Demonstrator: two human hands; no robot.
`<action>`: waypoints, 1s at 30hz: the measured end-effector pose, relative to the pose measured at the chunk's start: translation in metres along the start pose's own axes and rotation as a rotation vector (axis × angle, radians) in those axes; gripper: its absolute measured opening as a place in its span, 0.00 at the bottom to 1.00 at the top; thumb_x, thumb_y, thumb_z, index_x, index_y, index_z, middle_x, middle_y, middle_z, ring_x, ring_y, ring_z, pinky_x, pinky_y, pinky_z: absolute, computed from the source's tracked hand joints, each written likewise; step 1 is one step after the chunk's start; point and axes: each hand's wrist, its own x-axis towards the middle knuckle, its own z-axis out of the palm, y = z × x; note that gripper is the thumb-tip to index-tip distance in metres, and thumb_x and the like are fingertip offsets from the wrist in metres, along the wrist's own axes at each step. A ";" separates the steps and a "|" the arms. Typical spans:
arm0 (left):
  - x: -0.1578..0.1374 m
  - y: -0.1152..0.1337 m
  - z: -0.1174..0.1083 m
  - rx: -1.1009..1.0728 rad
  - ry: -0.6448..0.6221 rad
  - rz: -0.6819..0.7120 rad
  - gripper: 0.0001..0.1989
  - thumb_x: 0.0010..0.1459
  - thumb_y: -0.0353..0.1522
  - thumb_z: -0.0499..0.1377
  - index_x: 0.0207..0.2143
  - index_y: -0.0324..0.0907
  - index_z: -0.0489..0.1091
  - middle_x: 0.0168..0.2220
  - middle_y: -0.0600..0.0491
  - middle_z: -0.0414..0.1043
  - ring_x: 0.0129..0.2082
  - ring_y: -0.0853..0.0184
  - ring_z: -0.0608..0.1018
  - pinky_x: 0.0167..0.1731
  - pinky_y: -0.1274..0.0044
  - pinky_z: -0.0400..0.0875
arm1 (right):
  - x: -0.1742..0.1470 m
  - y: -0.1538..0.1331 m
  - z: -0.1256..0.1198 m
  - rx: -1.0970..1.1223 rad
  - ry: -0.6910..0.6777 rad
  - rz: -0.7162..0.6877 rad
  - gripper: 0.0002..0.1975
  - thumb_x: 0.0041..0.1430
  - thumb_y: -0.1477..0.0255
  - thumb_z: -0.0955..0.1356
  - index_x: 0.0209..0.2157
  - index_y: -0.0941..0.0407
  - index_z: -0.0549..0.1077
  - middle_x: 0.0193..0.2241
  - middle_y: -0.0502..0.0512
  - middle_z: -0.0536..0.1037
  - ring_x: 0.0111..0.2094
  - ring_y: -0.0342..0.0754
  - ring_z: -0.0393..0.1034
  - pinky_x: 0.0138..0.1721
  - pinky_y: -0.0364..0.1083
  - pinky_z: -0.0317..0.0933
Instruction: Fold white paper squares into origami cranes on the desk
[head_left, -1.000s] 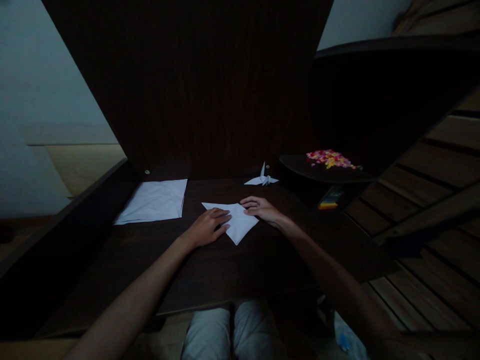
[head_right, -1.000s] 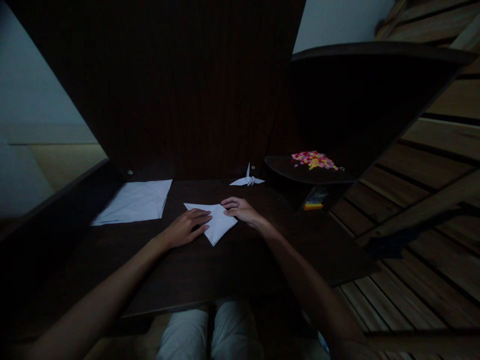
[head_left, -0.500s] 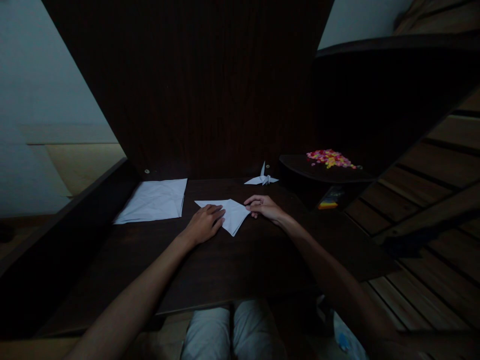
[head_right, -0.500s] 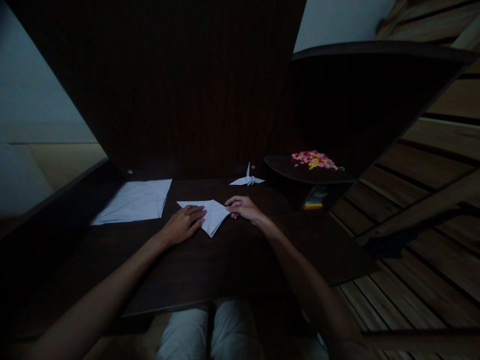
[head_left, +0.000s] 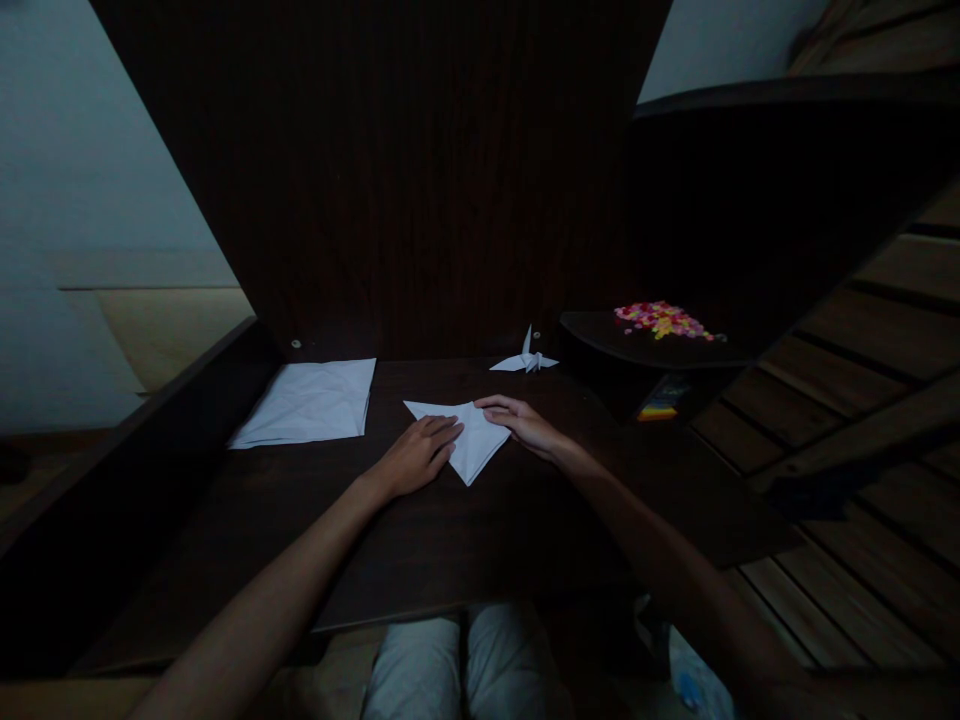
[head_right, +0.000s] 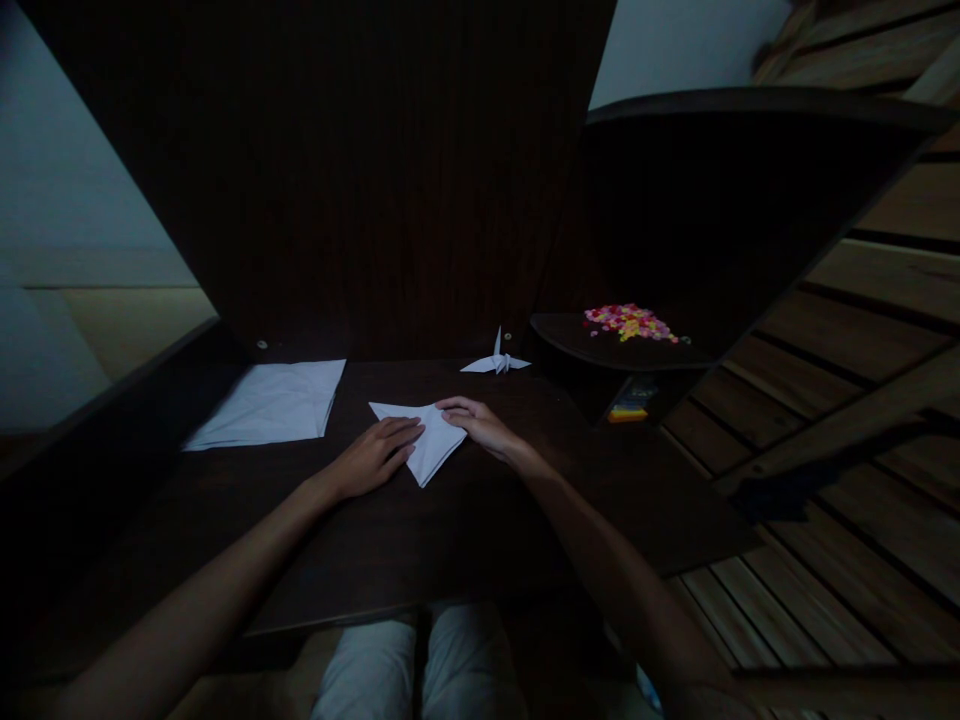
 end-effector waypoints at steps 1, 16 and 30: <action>0.000 0.002 0.000 -0.054 -0.001 -0.014 0.22 0.65 0.37 0.47 0.58 0.41 0.62 0.59 0.46 0.62 0.59 0.60 0.63 0.59 0.64 0.55 | 0.000 0.000 0.002 0.029 0.004 -0.012 0.14 0.50 0.68 0.71 0.40 0.55 0.74 0.35 0.52 0.77 0.34 0.43 0.70 0.36 0.42 0.62; 0.012 0.016 -0.020 -1.511 0.242 -0.528 0.31 0.52 0.49 0.58 0.53 0.40 0.65 0.45 0.44 0.75 0.44 0.56 0.76 0.42 0.67 0.70 | -0.013 -0.008 0.015 -0.356 -0.165 -0.390 0.17 0.60 0.57 0.63 0.44 0.49 0.77 0.52 0.53 0.73 0.60 0.52 0.55 0.62 0.56 0.45; 0.010 0.007 -0.020 -1.208 0.409 -0.523 0.32 0.42 0.33 0.68 0.51 0.39 0.65 0.41 0.46 0.76 0.38 0.62 0.78 0.38 0.72 0.72 | 0.003 0.009 0.006 -0.411 0.382 -0.392 0.19 0.48 0.66 0.72 0.44 0.54 0.73 0.46 0.58 0.74 0.44 0.50 0.69 0.43 0.51 0.65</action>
